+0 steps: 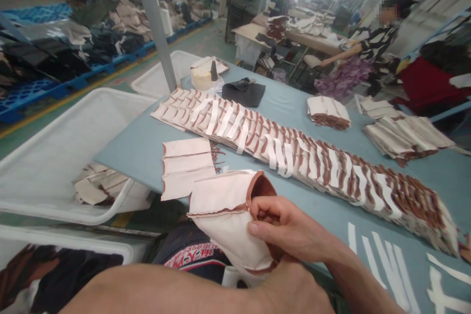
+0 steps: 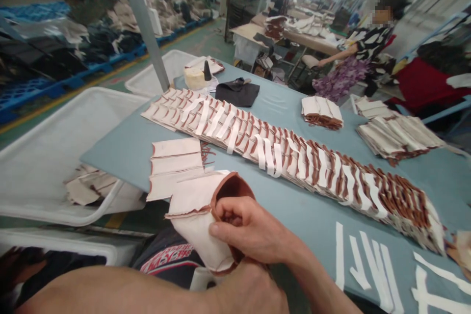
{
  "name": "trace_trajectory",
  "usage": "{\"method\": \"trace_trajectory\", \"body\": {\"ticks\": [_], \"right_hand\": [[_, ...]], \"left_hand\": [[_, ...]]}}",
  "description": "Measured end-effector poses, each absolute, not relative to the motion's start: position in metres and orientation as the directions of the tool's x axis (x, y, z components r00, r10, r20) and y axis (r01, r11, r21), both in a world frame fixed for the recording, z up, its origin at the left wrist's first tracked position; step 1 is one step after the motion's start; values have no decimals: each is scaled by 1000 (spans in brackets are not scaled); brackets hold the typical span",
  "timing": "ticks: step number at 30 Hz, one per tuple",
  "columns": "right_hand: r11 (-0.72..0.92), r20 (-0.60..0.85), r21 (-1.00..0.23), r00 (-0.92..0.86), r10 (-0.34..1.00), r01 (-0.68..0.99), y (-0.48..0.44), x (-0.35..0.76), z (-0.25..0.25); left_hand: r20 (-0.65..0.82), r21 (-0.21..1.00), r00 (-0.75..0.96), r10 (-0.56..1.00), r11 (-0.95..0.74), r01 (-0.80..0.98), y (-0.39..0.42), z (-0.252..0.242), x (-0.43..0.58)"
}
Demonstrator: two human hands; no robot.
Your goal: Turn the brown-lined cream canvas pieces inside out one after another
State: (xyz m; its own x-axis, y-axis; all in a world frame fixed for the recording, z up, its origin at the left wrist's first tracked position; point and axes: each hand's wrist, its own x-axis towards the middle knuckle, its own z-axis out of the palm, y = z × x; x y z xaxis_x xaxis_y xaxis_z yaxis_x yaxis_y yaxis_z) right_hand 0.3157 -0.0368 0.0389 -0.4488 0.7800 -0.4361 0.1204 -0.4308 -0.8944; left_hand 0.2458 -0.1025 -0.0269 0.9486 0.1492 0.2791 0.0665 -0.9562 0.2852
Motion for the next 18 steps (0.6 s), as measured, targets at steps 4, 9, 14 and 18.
{"method": "trace_trajectory", "body": {"ticks": [4,9,14,18], "right_hand": [[-418,-424,-901,-427,798,113,-37,320,40],[-362,-377,-925,-398,836,114,-35,320,38],[-336,-391,-918,-354,850,208,-37,319,34],[-303,-387,-914,-358,850,269,-43,312,35]], "left_hand": [[114,311,993,-3,-950,-39,-90,-6,236],[193,327,981,7,-943,-57,-86,-5,232],[232,383,973,10,-920,-82,-90,-23,228],[289,416,954,76,-908,-53,-92,-26,212]]}}
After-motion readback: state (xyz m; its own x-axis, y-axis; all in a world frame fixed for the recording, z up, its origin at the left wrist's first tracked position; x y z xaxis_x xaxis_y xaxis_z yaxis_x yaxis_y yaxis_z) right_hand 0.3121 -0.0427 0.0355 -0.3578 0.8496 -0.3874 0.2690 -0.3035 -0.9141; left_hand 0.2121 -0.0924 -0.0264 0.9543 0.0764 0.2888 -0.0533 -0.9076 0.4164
